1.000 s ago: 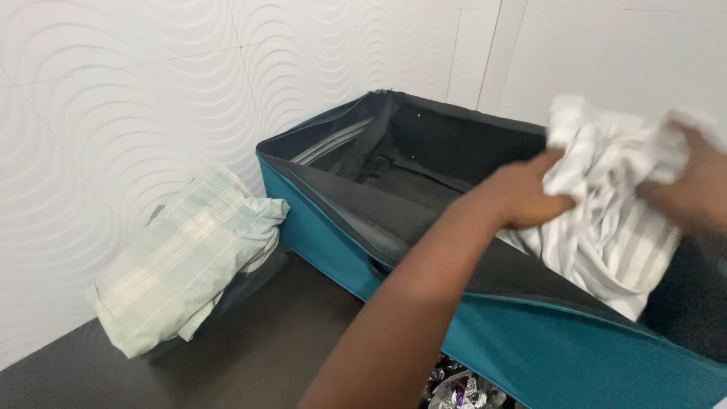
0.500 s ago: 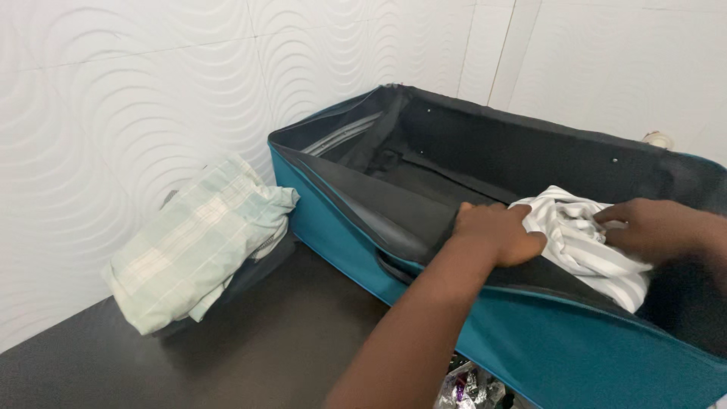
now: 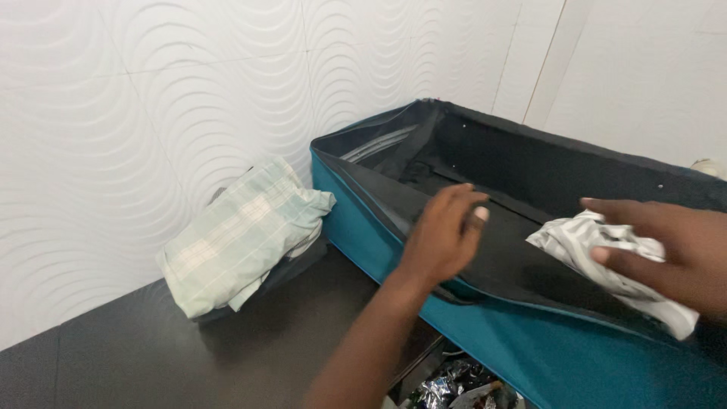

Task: The person folds a light green plaid shirt on a dark table, smoothing and aligning the fabric. They then open a teal suitcase and place the folded shirt along with other folded clothes inside.

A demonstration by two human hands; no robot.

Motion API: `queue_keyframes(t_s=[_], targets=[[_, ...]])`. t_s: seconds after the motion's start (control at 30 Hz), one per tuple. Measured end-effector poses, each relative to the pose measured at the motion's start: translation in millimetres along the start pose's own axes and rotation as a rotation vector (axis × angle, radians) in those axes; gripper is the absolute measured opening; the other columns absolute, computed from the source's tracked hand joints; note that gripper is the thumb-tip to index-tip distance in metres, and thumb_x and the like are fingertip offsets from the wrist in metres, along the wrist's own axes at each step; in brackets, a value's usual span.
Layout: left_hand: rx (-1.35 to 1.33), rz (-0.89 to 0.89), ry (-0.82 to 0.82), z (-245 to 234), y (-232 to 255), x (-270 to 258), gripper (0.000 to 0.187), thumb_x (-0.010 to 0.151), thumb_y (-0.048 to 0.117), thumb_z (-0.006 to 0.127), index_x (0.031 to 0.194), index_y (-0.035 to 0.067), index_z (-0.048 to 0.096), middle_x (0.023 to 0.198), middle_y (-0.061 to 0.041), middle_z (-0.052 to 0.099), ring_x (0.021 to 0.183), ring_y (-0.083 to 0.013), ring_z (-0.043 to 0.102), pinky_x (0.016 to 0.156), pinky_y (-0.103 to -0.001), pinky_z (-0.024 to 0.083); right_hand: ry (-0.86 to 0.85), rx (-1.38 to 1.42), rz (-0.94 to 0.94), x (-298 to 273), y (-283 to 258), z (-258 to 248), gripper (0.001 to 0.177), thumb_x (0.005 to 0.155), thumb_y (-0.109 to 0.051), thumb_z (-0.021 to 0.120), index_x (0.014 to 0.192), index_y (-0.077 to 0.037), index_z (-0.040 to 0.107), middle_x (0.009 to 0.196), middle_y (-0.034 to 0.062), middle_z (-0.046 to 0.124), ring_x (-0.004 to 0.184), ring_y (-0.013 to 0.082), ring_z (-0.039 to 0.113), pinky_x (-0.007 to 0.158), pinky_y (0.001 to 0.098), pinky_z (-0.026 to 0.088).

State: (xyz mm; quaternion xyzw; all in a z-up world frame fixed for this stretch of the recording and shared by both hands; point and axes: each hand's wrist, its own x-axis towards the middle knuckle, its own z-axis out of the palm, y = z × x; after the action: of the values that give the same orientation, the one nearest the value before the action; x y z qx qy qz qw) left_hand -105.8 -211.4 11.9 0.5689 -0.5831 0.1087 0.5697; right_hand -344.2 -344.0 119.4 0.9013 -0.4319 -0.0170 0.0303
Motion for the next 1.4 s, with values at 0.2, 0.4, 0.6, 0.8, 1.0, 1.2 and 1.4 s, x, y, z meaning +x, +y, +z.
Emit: queue_keyframes(t_s=[0.2, 0.4, 0.6, 0.8, 1.0, 1.2, 1.4], targets=[[0.92, -0.359, 0.206, -136.6, -59.6, -41.4, 0.05, 0.087, 0.03, 0.07, 0.132, 0.009, 0.059, 0.147, -0.017, 0.048, 0.141, -0.0407, 0.041, 0.11, -0.075, 0.026, -0.129, 0.696, -0.748, -34.9, -162.5, 40.0, 0.051, 0.094, -0.037, 0.069, 0.14, -0.016, 0.065, 0.124, 0.0066, 0.076, 0.099, 0.0185, 0.073, 0.076, 0.0365, 0.06], [1.034, -0.691, -0.192, -217.9, -106.0, -86.1, 0.096, 0.074, 0.026, 0.084, 0.156, 0.021, 0.036, 0.166, -0.014, 0.025, 0.148, -0.0434, 0.029, 0.106, -0.07, 0.032, -0.504, 1.353, -0.596, -4.9, -320.6, 179.5, 0.035, 0.097, -0.028, 0.069, 0.119, -0.001, 0.072, 0.089, 0.006, 0.074, 0.074, 0.0124, 0.07, 0.065, 0.0273, 0.057], [0.685, -0.676, -0.249, -277.1, -149.0, -70.6, 0.069, 0.082, 0.022, 0.073, 0.148, 0.021, 0.052, 0.146, -0.016, 0.057, 0.134, -0.0364, 0.054, 0.112, -0.042, 0.043, -0.508, 1.313, -0.226, 17.8, -354.2, 209.0, 0.035, 0.096, -0.035, 0.065, 0.109, -0.003, 0.072, 0.088, 0.0082, 0.076, 0.063, 0.0156, 0.07, 0.052, 0.0286, 0.055], [0.585, -0.736, -0.258, -285.4, -147.3, -64.4, 0.056, 0.091, 0.033, 0.064, 0.146, 0.025, 0.056, 0.148, -0.012, 0.058, 0.135, -0.0365, 0.054, 0.112, -0.043, 0.043, -0.548, 1.767, -0.196, 10.1, -379.7, 202.6, 0.041, 0.097, -0.04, 0.058, 0.112, -0.003, 0.069, 0.096, 0.011, 0.074, 0.078, 0.0213, 0.073, 0.067, 0.0359, 0.06], [0.86, -0.792, -0.375, -247.4, -113.6, -71.4, 0.095, 0.079, 0.032, 0.083, 0.158, 0.019, 0.032, 0.165, -0.015, 0.03, 0.143, -0.0383, 0.035, 0.111, -0.05, 0.036, -0.53, 2.09, -0.188, 17.3, -384.1, 219.9, 0.042, 0.101, -0.039, 0.051, 0.114, -0.001, 0.065, 0.095, 0.0152, 0.073, 0.085, 0.0255, 0.073, 0.08, 0.0423, 0.059], [0.854, -0.665, -0.465, -263.9, -99.6, -68.2, 0.099, 0.07, -0.002, 0.076, 0.157, 0.017, 0.032, 0.164, -0.017, 0.028, 0.144, -0.0372, 0.038, 0.111, -0.043, 0.039, -0.495, 2.062, -0.268, 19.9, -383.3, 232.9, 0.04, 0.104, -0.037, 0.052, 0.114, 0.0, 0.065, 0.095, 0.0144, 0.073, 0.087, 0.0249, 0.073, 0.082, 0.0412, 0.06], [0.812, -0.533, -0.241, -293.7, -86.8, -43.8, 0.069, 0.076, -0.002, 0.068, 0.143, 0.014, 0.057, 0.136, -0.017, 0.065, 0.125, -0.0358, 0.061, 0.102, -0.044, 0.05, -0.49, 2.07, -0.313, 16.0, -384.0, 222.0, 0.056, 0.101, -0.048, 0.047, 0.127, 0.0, 0.06, 0.108, 0.0177, 0.071, 0.098, 0.0272, 0.072, 0.086, 0.0429, 0.059]])
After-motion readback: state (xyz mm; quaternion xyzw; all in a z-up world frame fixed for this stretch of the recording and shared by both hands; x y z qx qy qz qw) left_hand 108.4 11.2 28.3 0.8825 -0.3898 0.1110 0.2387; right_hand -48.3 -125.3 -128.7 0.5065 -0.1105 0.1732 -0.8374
